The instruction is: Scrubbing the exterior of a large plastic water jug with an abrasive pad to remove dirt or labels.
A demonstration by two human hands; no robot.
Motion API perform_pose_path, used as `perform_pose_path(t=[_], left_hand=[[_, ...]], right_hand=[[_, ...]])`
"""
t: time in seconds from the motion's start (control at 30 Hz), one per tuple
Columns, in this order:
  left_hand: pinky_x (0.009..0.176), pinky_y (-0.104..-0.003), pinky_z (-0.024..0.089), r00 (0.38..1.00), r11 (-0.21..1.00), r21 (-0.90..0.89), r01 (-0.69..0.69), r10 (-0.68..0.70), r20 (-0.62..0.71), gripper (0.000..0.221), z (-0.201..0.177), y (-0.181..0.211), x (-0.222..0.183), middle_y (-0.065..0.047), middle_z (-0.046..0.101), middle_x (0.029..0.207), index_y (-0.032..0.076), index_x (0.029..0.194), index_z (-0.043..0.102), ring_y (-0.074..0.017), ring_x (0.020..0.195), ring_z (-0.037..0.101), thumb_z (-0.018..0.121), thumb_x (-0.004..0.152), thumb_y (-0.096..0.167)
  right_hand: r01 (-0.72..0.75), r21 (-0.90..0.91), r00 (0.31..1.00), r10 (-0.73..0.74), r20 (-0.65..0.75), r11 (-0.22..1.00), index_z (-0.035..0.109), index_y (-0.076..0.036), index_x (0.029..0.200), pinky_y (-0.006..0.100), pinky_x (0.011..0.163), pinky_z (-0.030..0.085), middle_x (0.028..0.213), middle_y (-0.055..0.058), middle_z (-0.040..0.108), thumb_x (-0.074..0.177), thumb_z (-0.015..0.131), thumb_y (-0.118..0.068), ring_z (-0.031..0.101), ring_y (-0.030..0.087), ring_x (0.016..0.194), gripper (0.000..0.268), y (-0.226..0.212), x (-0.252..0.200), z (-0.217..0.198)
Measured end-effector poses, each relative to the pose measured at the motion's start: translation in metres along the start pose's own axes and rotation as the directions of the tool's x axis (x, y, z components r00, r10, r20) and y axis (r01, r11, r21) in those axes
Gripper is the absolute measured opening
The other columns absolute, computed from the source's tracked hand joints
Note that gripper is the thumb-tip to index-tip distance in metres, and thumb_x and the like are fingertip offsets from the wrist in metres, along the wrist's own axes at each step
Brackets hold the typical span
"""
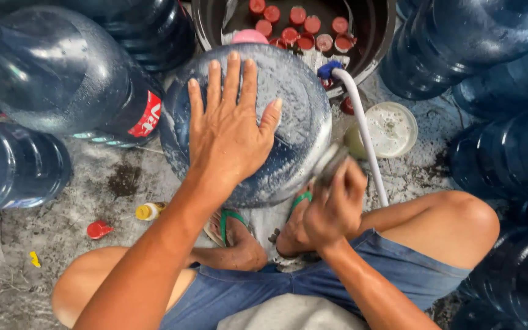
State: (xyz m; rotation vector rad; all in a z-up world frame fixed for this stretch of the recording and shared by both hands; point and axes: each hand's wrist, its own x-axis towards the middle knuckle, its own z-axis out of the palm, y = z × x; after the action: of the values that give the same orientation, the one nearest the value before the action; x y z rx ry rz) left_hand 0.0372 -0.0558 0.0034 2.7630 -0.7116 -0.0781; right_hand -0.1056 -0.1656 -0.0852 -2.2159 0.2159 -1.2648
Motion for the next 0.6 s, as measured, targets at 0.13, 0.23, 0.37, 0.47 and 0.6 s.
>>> perform_pose_path(t=[0.13,0.23,0.37,0.47,0.6], left_hand=[[0.11,-0.055,0.009,0.998,0.999,0.026,-0.023,0.025,-0.062,0.065,0.003,0.0,-0.005,-0.012,0.02,0.153,0.008,0.146,0.025,-0.0338,0.14,0.015,0.026,0.097,0.051],[0.11,-0.054,0.007,0.999,0.999,-0.029,-0.024,0.023,-0.046,0.066,0.001,-0.006,-0.007,-0.014,0.019,0.153,0.006,0.146,0.023,-0.0346,0.14,0.014,0.026,0.098,0.051],[0.111,-0.055,0.009,0.997,0.998,-0.017,-0.059,0.058,-0.05,0.064,-0.001,-0.003,-0.017,-0.015,0.019,0.152,0.005,0.146,0.023,-0.0366,0.14,0.014,0.028,0.099,0.047],[0.112,-0.054,0.01,0.985,0.988,-0.02,-0.155,0.153,-0.079,0.061,-0.002,-0.006,-0.019,-0.013,0.021,0.153,0.006,0.146,0.026,-0.0351,0.141,0.016,0.033,0.099,0.044],[0.114,-0.052,0.017,0.927,0.93,0.013,-0.367,0.367,-0.079,0.057,-0.005,-0.012,-0.029,-0.008,0.027,0.153,0.01,0.147,0.027,-0.0323,0.141,0.024,0.039,0.099,0.04]], right_hand=[[-0.179,0.047,0.98,0.182,-0.085,0.983,0.049,0.003,0.127,0.043,0.1,0.045,0.127,0.028,0.048,0.09,0.048,0.008,0.053,0.04,0.115,0.037,-0.022,-0.012,0.005],[0.195,0.271,0.981,-0.181,-0.075,0.943,0.054,-0.006,0.119,0.044,0.08,0.05,0.116,0.029,0.052,0.094,0.049,-0.003,0.053,0.036,0.095,0.026,-0.019,-0.017,0.005],[-0.089,0.286,0.994,0.105,-0.041,0.954,0.048,0.002,0.12,0.04,0.091,0.046,0.113,0.022,0.052,0.094,0.05,0.001,0.054,0.029,0.1,0.026,0.0,0.005,0.001],[-0.017,0.186,0.994,-0.004,0.109,0.982,0.049,-0.007,0.129,0.042,0.103,0.044,0.13,0.023,0.051,0.094,0.052,-0.004,0.05,0.033,0.117,0.036,-0.014,0.029,-0.021],[0.291,0.17,0.894,-0.33,0.301,0.942,0.056,-0.005,0.117,0.044,0.094,0.043,0.121,0.022,0.056,0.086,0.064,-0.04,0.06,0.034,0.106,0.047,0.002,0.048,-0.046]])
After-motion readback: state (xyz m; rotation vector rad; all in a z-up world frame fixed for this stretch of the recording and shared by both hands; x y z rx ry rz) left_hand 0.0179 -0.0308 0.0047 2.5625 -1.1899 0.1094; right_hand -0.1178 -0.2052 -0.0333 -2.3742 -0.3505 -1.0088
